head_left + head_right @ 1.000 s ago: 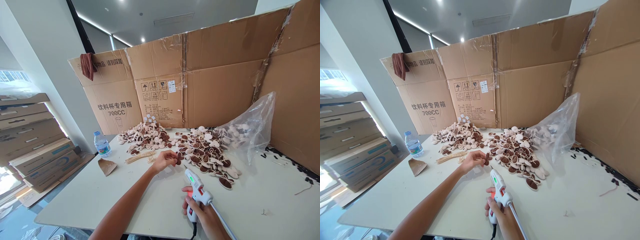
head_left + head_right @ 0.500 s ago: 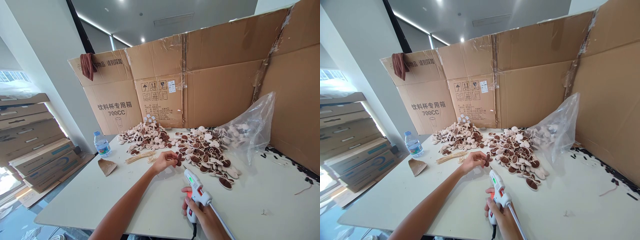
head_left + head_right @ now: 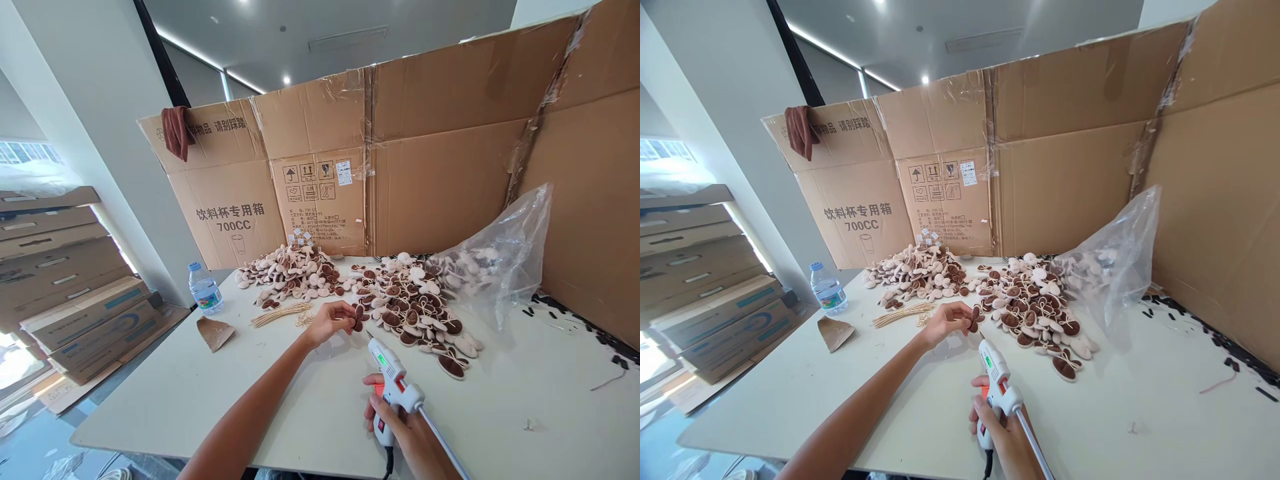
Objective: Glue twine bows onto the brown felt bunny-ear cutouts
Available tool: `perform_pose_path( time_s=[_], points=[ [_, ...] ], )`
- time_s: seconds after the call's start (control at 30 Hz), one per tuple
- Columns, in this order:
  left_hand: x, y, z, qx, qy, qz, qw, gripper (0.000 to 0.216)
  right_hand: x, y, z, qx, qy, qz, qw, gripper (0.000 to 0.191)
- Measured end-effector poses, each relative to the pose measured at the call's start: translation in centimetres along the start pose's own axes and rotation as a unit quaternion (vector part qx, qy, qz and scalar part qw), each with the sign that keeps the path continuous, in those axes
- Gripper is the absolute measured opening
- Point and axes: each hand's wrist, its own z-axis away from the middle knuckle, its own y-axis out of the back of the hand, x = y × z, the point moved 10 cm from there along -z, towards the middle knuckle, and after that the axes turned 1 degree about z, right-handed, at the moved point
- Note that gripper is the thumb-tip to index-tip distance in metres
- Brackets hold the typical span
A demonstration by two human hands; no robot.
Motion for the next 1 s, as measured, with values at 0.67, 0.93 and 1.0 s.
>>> perform_pose_path(
  time_s=[0.67, 0.93, 1.0],
  points=[
    [-0.32, 0.14, -0.10, 0.004, 0.000, 0.025, 1.000, 0.026, -0.03, 0.02, -0.08, -0.003, 0.005, -0.001, 1.000, 0.069],
    [-0.77, 0.46, -0.26, 0.012, 0.003, 0.026, 1.000, 0.021, -0.38, -0.03, 0.09, 0.005, 0.007, -0.014, 1.000, 0.070],
    [-0.81, 0.45, -0.30, 0.011, 0.002, 0.027, 1.000, 0.021, -0.36, -0.06, 0.09, 0.003, 0.004, -0.015, 1.000, 0.070]
  ],
)
